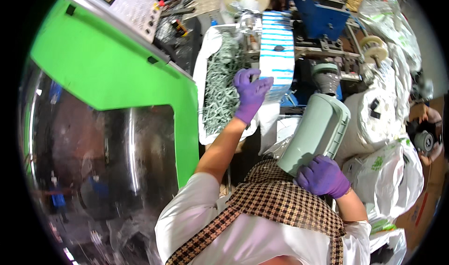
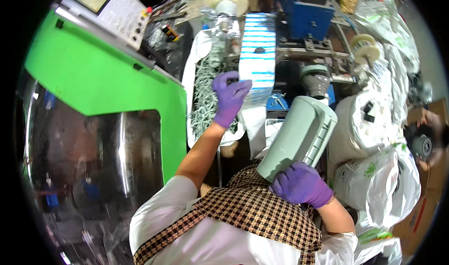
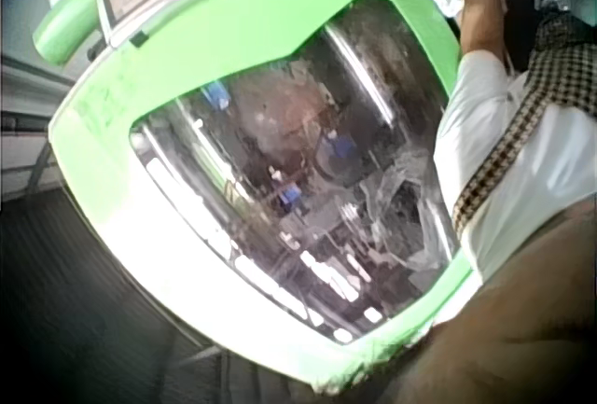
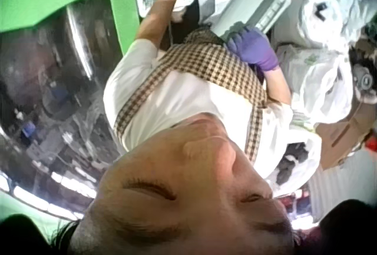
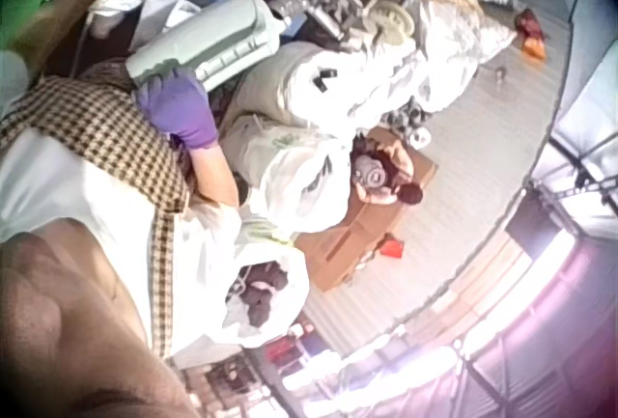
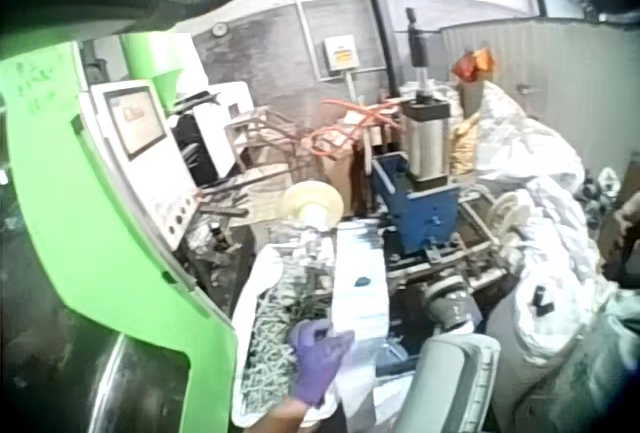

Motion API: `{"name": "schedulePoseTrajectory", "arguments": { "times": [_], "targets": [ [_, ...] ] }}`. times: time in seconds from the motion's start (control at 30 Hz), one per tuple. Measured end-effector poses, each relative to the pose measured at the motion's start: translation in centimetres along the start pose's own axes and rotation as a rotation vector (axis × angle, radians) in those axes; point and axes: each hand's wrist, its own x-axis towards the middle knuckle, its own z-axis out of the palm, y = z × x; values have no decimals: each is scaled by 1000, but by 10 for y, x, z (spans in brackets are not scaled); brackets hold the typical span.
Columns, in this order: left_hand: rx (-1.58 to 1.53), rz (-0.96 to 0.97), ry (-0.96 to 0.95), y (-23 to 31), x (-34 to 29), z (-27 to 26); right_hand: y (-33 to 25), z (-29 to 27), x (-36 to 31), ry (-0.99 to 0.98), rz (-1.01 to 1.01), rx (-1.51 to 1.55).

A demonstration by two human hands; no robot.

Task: The person assembles light green electric kettles by hand. They retrieve the kettle base and lid from large white sacks, place the base on a workbench, and secure the lid onto the body. The person then places the assembled unit into a sack and repeats the process with another unit.

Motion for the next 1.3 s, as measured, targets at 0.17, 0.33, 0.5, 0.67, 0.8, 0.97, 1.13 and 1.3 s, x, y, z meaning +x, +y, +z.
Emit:
{"name": "schedulePoseTrajectory", "arguments": {
  "times": [0.17, 0.33, 0.5, 0.67, 0.8, 0.97, 1.13, 1.3],
  "targets": [
    [-1386, -1028, -659, 111, 37, -32, -32, 3, 3, -39, 77, -36],
    [-1413, -1105, -958, 118, 28, 15, -59, 10, 0, -74, 129, -67],
    [-1286, -1053, -1041, 140, 15, 30, -78, 8, -3, -33, 200, -131],
    [-1084, -614, -1056, 164, -2, 46, -81, 13, -25, 25, 244, -185],
    [-623, -196, -824, 155, -31, 108, -65, -3, -72, 137, 459, -53],
    [-839, -616, -1083, 143, -74, 133, -135, -21, -184, 1120, 1718, 235],
    [-1297, -626, -1152, 374, -9, 83, -233, -25, -283, 1659, 1933, 77],
    [-1588, 857, -907, 625, -19, 68, -308, -26, -333, 2113, 1950, -61]
  ]
}}
